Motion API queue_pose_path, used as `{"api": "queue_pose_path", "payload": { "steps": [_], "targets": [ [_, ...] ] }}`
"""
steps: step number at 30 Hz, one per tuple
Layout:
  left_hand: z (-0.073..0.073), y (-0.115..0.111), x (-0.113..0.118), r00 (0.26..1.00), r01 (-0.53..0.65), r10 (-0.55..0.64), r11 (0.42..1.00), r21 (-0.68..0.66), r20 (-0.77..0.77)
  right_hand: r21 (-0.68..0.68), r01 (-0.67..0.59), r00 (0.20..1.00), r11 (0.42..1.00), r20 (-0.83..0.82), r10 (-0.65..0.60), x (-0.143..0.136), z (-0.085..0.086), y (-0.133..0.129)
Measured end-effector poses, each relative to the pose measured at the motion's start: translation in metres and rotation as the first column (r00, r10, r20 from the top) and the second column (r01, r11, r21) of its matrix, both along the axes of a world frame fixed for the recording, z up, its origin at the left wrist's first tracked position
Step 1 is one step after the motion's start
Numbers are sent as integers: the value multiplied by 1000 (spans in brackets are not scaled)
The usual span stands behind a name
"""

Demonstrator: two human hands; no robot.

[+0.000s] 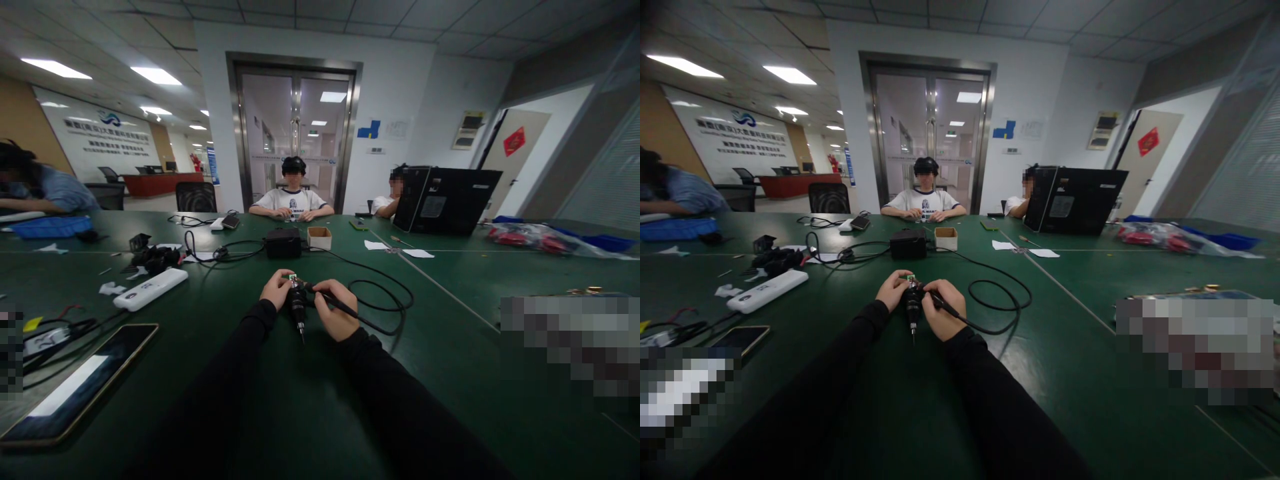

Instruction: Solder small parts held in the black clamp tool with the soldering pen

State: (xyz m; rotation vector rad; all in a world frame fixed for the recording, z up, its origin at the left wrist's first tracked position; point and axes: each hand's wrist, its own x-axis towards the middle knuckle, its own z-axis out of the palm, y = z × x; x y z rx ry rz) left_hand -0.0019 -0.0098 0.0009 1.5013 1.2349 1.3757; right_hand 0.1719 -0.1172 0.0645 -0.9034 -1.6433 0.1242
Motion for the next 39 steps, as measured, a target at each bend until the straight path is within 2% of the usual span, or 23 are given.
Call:
{"api": "queue_pose_path", "payload": {
  "steps": [10,21,39],
  "targets": [
    [4,-4,1,1000,10,-10,1000,-13,17,12,-15,1000,1000,-8,15,1,1,0],
    [0,1,0,999,20,-21,1000,6,42,20,-8,1000,1000,-12,8,1,1,0],
    [4,-3,1,998,31,-31,1000,5,48,4,-4,1000,1000,13,4,1,2,-2]
  ]
}}
